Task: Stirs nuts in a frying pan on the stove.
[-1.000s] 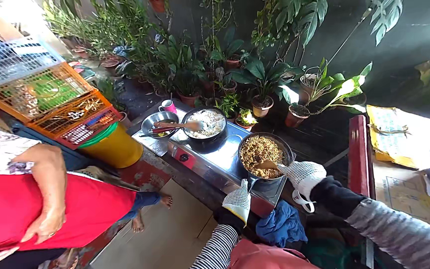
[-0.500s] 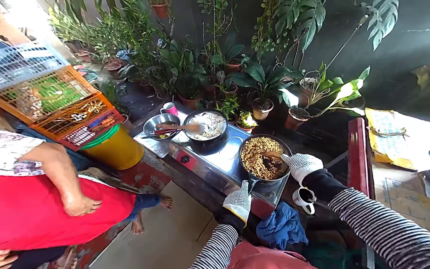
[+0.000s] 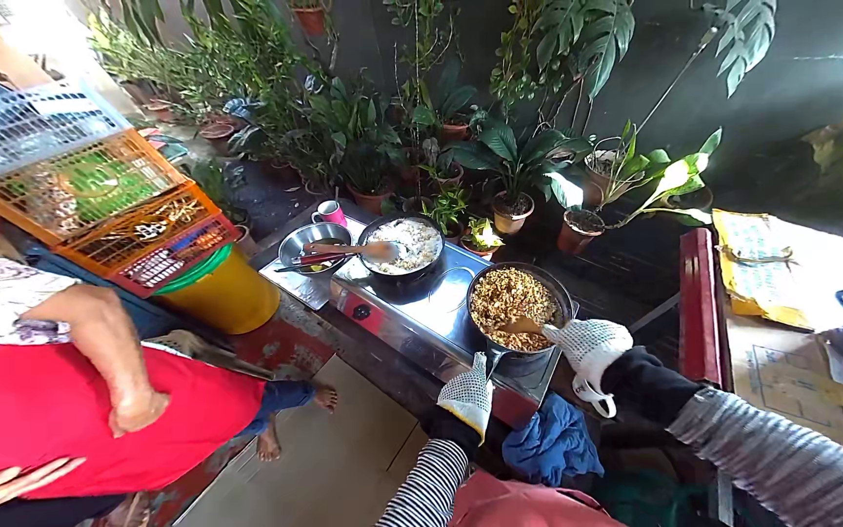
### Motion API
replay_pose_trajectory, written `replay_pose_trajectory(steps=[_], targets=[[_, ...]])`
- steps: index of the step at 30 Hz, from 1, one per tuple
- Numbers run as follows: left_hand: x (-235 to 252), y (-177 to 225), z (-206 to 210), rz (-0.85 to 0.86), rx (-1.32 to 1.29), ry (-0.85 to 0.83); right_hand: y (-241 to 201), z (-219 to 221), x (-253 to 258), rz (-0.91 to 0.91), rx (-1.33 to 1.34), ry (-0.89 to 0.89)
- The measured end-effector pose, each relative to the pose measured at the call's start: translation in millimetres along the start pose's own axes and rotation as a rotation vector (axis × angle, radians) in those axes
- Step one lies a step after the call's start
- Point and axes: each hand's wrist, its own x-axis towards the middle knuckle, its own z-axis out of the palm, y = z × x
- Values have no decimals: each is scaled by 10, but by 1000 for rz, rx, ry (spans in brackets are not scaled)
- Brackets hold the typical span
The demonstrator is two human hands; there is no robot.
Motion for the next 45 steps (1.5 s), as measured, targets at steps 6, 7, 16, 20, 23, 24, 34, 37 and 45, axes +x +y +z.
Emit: replay_pose_trajectory(steps=[6,7,16,20,23,24,34,37,45], targets=[[64,-29,101,-23,-8,43,244,-123,-374,92,-98,-123],[58,-22,97,-28,-2,41,219,-83,-358,88,-60,-121],[34,0,20,-28,-4,-21,144,-101,389,121,30,43],[87,-43,110,-10,-3,30,-30,-292,495,108,74,86],[58,-39,57,-2,-15,16,-236,-279,582,81,105,104],[48,-47,48,6,-33,6,-300,-259,578,61,85,84],[75,-45,109,-2,-15,46,-12,-345,-254,18,-68,-67],[100,-55,139,-2,-14,39,154,-223,-264,61,-113,-106],[44,-23,27,8,-20,-18,165,76,412,144,49,43]])
